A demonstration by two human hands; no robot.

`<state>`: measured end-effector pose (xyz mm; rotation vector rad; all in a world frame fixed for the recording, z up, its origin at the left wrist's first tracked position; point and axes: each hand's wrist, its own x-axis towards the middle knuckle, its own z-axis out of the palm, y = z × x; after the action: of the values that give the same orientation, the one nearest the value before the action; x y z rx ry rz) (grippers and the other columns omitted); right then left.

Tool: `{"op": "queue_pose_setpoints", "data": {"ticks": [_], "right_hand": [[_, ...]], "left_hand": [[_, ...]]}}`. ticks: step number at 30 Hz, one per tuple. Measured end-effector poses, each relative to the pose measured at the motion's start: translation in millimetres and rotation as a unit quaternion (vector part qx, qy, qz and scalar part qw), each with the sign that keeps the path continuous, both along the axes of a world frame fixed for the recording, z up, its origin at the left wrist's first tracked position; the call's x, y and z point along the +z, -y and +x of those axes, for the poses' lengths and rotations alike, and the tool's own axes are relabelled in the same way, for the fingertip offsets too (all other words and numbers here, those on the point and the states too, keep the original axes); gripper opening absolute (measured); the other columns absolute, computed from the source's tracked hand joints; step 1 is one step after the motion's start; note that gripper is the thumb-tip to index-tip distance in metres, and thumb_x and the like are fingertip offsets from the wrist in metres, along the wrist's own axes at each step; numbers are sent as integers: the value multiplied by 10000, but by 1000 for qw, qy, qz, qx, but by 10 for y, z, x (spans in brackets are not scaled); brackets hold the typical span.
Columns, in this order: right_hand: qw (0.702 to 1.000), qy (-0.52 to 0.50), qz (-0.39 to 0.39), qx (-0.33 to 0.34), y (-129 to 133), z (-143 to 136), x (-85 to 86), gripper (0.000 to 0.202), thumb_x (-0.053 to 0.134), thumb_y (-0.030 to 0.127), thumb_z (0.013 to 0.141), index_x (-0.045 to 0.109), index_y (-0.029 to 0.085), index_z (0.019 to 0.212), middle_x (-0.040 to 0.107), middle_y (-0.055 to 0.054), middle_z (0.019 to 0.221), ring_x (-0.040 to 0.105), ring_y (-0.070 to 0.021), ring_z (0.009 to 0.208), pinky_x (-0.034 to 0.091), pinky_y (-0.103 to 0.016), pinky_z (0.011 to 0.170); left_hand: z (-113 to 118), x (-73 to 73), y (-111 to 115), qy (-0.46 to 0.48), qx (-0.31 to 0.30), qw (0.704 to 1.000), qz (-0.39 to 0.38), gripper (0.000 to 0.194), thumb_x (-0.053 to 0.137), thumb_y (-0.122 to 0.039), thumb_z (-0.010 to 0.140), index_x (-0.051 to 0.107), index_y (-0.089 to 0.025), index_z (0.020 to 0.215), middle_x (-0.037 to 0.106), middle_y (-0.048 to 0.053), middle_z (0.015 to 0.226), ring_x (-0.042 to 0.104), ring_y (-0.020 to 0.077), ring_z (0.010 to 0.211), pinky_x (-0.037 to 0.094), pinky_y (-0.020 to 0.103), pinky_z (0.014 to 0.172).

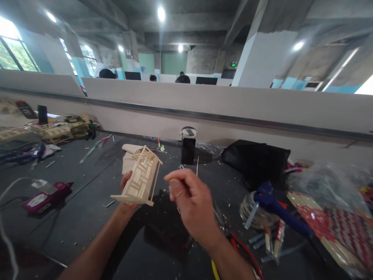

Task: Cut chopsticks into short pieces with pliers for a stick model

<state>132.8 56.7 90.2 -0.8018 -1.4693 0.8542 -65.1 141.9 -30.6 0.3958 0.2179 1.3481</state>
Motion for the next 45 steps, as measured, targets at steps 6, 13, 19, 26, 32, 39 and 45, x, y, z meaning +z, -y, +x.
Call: {"op": "queue_pose_setpoints", "data": {"ticks": [6, 13, 19, 26, 32, 39, 45], "right_hand": [[977, 211, -15, 30, -97, -268, -203, 96, 601, 215, 821, 654, 195, 899, 630, 0, 807, 566, -114, 727, 425, -230, 668], [974, 215, -42, 57, -160, -353, -249, 88, 567, 191, 800, 610, 171, 726, 571, 25, 661, 495, -93, 614, 380, -218, 590], [979, -84, -137, 126, -96, -145, 48, 218, 417, 229, 864, 411, 201, 648, 288, 79, 524, 236, -67, 437, 207, -181, 384], [963, -260, 10, -74, -378, 157, 241, 275, 578, 327, 830, 463, 187, 624, 384, 65, 581, 391, -46, 444, 291, -163, 369], [993, -57, -43, -93, -660, -22, -190, 153, 627, 301, 776, 625, 171, 856, 662, -11, 712, 571, -98, 523, 467, -224, 477], [997, 25, -64, 22, -596, -183, -307, 330, 565, 270, 792, 598, 194, 1112, 593, 9, 736, 593, -115, 620, 463, -212, 461], [982, 185, 4, 27, -526, -226, -323, 453, 579, 203, 787, 538, 232, 1237, 599, 16, 781, 543, -108, 661, 456, -248, 617]], "left_hand": [[27, 5, 8, -2, 29, 1000, -1, 276, 570, -340, 762, 660, -162, 953, 725, 43, 841, 671, 210, 709, 548, 295, 672], [56, 47, 29, -29, 17, 999, -10, 364, 578, -374, 743, 647, -119, 994, 717, 76, 892, 673, 236, 783, 534, 316, 752], [22, 55, 44, -24, -16, 1000, -12, 332, 556, -364, 761, 636, -138, 991, 721, 71, 862, 678, 228, 734, 550, 317, 677], [-6, 21, 41, -24, -6, 999, -22, 330, 537, -347, 780, 625, -126, 1009, 726, 71, 848, 684, 223, 730, 559, 314, 660], [-18, 55, 56, -27, -49, 998, -16, 303, 550, -353, 766, 639, -119, 936, 726, 81, 815, 681, 221, 694, 553, 288, 610], [-4, 49, 36, -42, -15, 999, -30, 322, 575, -364, 743, 650, -121, 941, 715, 72, 769, 661, 216, 625, 534, 281, 555], [9, 45, 28, -62, 7, 997, -42, 299, 561, -369, 754, 655, -147, 931, 713, 68, 777, 656, 216, 627, 536, 300, 573]]}}
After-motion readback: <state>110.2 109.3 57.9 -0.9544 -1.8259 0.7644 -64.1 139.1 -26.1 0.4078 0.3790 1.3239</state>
